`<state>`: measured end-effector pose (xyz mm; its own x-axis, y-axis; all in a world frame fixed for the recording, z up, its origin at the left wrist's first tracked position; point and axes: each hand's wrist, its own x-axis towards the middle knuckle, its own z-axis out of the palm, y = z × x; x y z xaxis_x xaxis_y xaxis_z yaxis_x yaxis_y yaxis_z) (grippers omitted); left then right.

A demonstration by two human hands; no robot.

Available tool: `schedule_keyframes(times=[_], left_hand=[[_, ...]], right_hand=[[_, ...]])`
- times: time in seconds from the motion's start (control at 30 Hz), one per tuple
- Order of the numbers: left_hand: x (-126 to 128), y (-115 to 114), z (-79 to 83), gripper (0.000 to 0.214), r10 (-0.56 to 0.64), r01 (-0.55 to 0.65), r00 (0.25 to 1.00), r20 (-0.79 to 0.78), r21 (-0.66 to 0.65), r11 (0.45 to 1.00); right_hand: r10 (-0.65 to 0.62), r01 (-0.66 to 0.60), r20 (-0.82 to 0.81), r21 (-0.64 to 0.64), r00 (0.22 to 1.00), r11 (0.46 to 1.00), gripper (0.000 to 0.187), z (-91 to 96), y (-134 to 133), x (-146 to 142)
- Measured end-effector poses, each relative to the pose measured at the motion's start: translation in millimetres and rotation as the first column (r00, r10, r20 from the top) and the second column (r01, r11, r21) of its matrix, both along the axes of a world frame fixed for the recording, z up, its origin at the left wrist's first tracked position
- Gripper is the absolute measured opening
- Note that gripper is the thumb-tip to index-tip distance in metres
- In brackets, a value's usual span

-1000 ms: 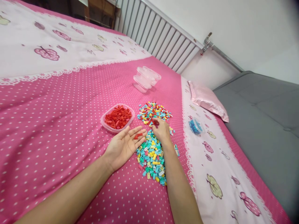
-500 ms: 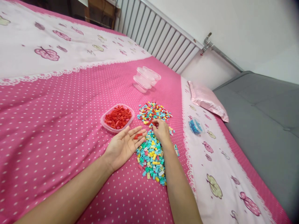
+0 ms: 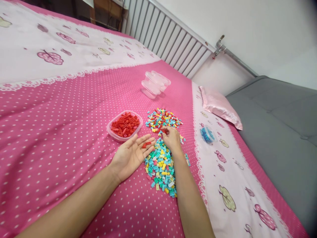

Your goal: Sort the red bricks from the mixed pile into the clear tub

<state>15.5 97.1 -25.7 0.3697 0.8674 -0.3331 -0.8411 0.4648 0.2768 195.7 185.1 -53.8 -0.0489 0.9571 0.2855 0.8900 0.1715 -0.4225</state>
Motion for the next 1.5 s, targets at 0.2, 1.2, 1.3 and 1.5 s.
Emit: schedule_keyframes(times=[0.2, 1.2, 1.3, 1.5], left_hand=[[0.1, -0.4, 0.4, 0.048, -0.001, 0.001, 1.0, -0.005, 0.002, 1.0], [-1.0, -1.8, 0.5, 0.048, -0.002, 0.001, 0.999, -0.04, -0.013, 1.0], [-1.1, -2.0, 0.3, 0.048, -0.003, 0.003, 0.999, -0.04, -0.014, 1.0], [-0.4, -1.4, -0.4, 0.049, -0.007, 0.007, 0.999, -0.035, -0.014, 1.0]], right_hand=[[0.016, -0.013, -0.115, 0.021, 0.993, 1.0, 0.027, 17.4, -5.5, -1.1], [0.104, -0.104, 0.042, -0.011, 0.994, 0.995, 0.028, 14.4, -13.0, -19.1], [0.082, -0.08, 0.045, -0.048, 0.996, 0.996, 0.024, 8.9, -10.4, -18.7], [0.036, -0.033, 0.072, -0.042, 0.997, 0.999, 0.015, 6.8, -8.1, -17.5]])
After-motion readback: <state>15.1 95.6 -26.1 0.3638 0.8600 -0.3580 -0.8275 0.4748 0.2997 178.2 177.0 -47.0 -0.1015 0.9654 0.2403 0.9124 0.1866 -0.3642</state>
